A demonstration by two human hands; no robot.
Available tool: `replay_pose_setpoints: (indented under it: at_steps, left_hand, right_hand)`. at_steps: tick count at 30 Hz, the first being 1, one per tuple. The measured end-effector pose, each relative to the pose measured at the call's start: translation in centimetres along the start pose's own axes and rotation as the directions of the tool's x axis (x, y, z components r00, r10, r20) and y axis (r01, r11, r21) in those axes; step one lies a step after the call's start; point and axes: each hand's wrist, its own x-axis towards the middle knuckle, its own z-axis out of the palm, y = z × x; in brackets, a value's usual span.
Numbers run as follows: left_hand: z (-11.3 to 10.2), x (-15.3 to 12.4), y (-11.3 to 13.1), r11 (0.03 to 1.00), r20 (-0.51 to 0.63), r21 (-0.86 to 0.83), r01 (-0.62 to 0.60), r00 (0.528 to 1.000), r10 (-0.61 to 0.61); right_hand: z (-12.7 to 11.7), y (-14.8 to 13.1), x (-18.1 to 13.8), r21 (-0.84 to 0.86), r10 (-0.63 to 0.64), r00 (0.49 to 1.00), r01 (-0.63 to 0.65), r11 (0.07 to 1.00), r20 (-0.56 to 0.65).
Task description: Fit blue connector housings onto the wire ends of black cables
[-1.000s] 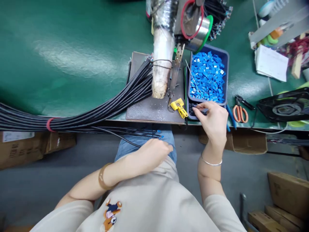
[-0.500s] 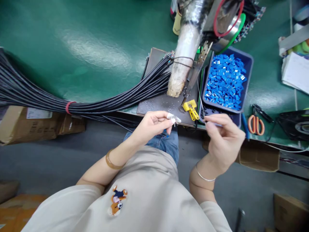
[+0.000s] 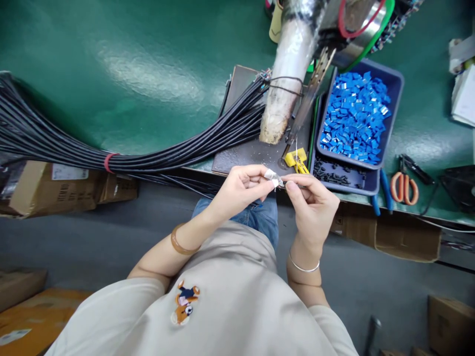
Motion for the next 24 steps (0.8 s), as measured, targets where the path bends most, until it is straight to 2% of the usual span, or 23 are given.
replay_pose_setpoints:
  at_steps: [5, 14, 19, 24]
  left_hand:
    - [-0.1, 0.0, 0.0, 1.000, 0.014, 0.030, -0.005, 1.000, 0.005]
    - [0.3, -0.2, -0.3, 0.999, -0.051, 0.029, -0.023, 0.998, 0.025]
    - [0.5, -0.1, -0.5, 0.999, -0.030, 0.006, -0.044, 0.999, 0.044]
    - [0.3, -0.4, -0.6, 0.981, 0.013, 0.183, -0.061, 0.998, 0.060]
  right_hand:
    - [0.2, -0.1, 0.0, 0.015, -0.013, 1.000, 0.013, 1.000, 0.000]
    - [0.4, 0.0, 0.0, 0.016, -0.042, 0.999, 0.043, 0.999, -0.017]
    - [0.2, -0.3, 0.0, -0.082, -0.086, 0.996, 0.085, 0.993, -0.005]
    - [-0.6, -0.7, 0.5, -0.223, -0.150, 0.985, 0.165, 0.961, 0.081]
